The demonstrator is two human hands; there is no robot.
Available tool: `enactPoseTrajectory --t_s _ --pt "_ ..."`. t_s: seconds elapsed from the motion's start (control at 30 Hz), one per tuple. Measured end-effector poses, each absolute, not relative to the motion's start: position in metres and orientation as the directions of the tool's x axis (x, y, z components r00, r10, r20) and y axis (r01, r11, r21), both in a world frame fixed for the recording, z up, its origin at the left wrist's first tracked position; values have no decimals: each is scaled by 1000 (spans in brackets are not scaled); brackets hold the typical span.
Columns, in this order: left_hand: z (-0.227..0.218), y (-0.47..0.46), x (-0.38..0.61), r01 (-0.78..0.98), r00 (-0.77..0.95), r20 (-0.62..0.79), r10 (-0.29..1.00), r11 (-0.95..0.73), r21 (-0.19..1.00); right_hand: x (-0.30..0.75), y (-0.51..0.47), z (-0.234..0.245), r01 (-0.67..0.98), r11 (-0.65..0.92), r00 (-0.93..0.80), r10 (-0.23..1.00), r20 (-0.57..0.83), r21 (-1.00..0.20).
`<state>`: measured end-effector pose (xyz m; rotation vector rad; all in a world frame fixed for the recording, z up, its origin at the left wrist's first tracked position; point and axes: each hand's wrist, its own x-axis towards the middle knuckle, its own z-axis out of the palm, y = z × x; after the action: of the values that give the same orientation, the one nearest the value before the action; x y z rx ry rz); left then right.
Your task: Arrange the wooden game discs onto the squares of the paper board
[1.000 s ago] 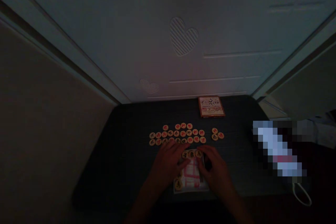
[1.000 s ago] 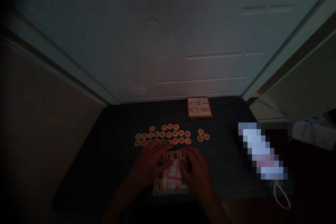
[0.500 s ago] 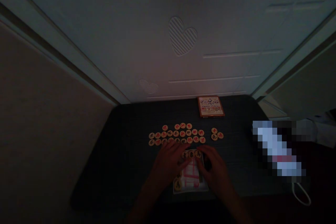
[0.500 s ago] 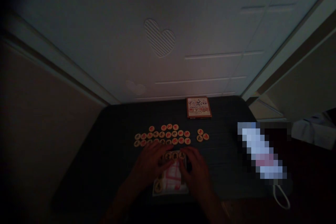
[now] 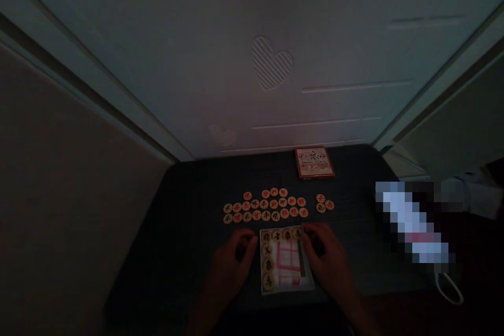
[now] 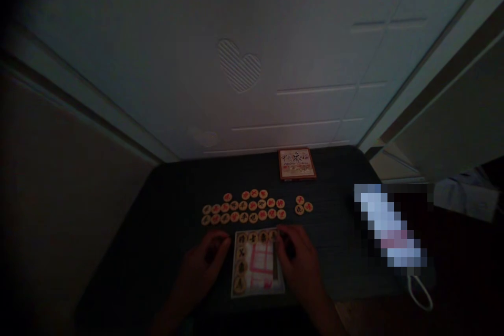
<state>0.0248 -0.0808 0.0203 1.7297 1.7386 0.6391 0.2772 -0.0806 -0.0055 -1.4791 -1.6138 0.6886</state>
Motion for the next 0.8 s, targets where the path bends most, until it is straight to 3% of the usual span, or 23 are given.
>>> enactPoseTrajectory --t_s 0.37,0.57,0.8 --pt "30 -96 46 850 67 -153 986 24 526 274 -82 -5 573 124 62 979 193 -810" --pt "32 -100 63 888 109 -55 993 -72 455 273 -81 -7 580 130 67 976 207 -804" --pt "35 -98 66 918 106 -102 989 -58 391 273 -80 -9 581 117 72 978 194 -806"
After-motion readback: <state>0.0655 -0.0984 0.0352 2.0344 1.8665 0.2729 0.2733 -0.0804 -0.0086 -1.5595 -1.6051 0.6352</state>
